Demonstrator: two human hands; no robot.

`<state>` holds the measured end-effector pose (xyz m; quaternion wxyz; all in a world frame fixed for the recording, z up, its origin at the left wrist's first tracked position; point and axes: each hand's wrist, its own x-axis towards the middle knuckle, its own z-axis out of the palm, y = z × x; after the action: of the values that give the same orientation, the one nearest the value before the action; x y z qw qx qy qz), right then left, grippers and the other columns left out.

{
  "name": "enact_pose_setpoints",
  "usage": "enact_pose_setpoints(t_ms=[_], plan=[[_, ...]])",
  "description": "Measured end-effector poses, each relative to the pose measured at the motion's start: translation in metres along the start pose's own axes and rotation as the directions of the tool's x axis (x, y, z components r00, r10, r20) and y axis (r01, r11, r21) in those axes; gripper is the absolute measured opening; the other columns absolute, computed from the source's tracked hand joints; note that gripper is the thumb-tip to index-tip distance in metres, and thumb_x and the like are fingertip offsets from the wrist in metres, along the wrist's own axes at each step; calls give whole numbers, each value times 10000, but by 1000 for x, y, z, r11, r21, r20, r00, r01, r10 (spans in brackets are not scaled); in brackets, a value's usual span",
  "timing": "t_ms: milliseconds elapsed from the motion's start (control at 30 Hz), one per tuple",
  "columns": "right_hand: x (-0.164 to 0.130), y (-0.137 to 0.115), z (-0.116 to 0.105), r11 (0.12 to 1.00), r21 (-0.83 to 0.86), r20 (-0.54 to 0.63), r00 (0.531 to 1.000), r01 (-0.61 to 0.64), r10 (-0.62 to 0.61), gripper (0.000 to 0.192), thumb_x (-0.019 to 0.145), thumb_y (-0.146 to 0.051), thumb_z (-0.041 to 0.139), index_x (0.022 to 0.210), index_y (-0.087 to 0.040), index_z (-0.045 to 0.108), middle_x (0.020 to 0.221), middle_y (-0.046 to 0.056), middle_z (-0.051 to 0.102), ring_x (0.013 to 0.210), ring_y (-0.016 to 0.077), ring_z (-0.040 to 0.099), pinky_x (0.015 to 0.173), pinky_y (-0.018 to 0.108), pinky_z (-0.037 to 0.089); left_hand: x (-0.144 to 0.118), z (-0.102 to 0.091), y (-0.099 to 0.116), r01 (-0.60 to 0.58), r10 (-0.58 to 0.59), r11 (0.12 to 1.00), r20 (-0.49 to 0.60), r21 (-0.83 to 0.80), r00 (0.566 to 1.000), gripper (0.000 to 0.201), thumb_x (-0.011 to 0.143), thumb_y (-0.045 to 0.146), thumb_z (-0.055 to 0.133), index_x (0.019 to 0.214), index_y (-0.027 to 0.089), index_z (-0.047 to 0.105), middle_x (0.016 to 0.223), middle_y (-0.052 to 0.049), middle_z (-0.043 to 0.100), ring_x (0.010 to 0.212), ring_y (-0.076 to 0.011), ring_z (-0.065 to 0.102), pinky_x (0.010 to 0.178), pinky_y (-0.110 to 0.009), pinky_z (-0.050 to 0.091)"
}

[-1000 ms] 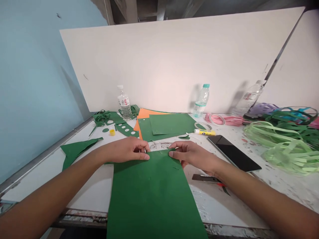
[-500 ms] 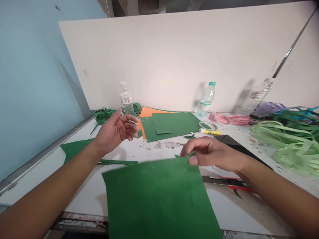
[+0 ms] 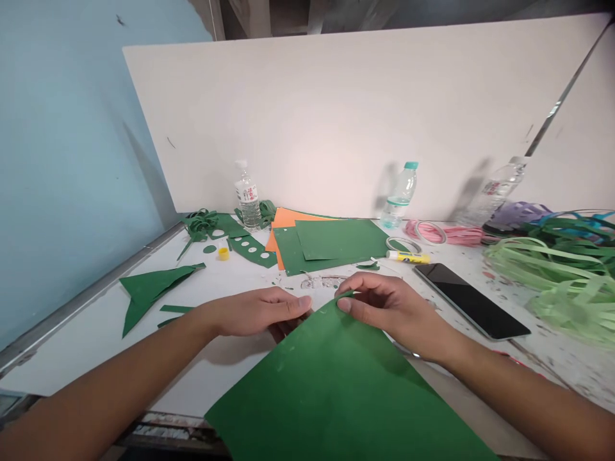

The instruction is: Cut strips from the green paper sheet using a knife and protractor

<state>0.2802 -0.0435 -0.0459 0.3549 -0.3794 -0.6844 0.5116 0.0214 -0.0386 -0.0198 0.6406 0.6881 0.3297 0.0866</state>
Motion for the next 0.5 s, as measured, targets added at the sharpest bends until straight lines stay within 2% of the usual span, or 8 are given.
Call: enact_pose_setpoints(t_ms=[67, 200, 300, 433, 500], plan=[[-2, 1, 5, 1000, 25, 2, 1000, -7, 6, 234, 860, -463, 733, 891, -235, 694, 708, -21, 524, 599, 122, 407, 518, 260, 335, 1, 2, 0, 3, -3, 1000, 0, -12, 1000, 548, 989, 654, 413, 706, 193, 502, 691, 28, 422, 615, -123, 383, 605, -261, 384], [-5, 1, 14, 999, 37, -34, 999, -36, 37, 270, 857, -499, 723, 878, -232, 684, 706, -16, 528, 589, 122, 427, 501, 254, 357, 2, 3, 0, -37, 38, 995, -8, 96, 999, 545, 961, 627, 504, 653, 207, 345, 650, 53, 276, 572, -113, 269, 537, -263, 296], [-5, 2, 17, 999, 18, -31, 998, -45, 46, 273, 866, -495, 713, 879, -225, 681, 712, -18, 530, 587, 116, 430, 498, 248, 353, 3, 3, 1, -13, 11, 989, 10, 147, 1000, 493, 933, 613, 561, 699, 208, 406, 658, 54, 318, 573, -112, 322, 525, -259, 282], [-3, 8, 16, 996, 47, 58, 996, -76, 73, 263, 856, -456, 740, 976, -232, 673, 769, -20, 556, 620, 115, 467, 541, 250, 384, 3, 2, 1, 34, -30, 974, -21, 225, 999, 456, 911, 614, 584, 741, 202, 488, 652, 54, 372, 567, -109, 335, 516, -257, 258], [-3, 10, 14, 990, 80, 114, 988, -117, 107, 266, 859, -445, 741, 999, -232, 666, 735, -28, 556, 621, 121, 503, 557, 255, 415, 2, 1, 1, 46, -38, 963, -35, 264, 999, 445, 905, 597, 597, 733, 199, 493, 646, 54, 376, 561, -107, 315, 512, -261, 243]])
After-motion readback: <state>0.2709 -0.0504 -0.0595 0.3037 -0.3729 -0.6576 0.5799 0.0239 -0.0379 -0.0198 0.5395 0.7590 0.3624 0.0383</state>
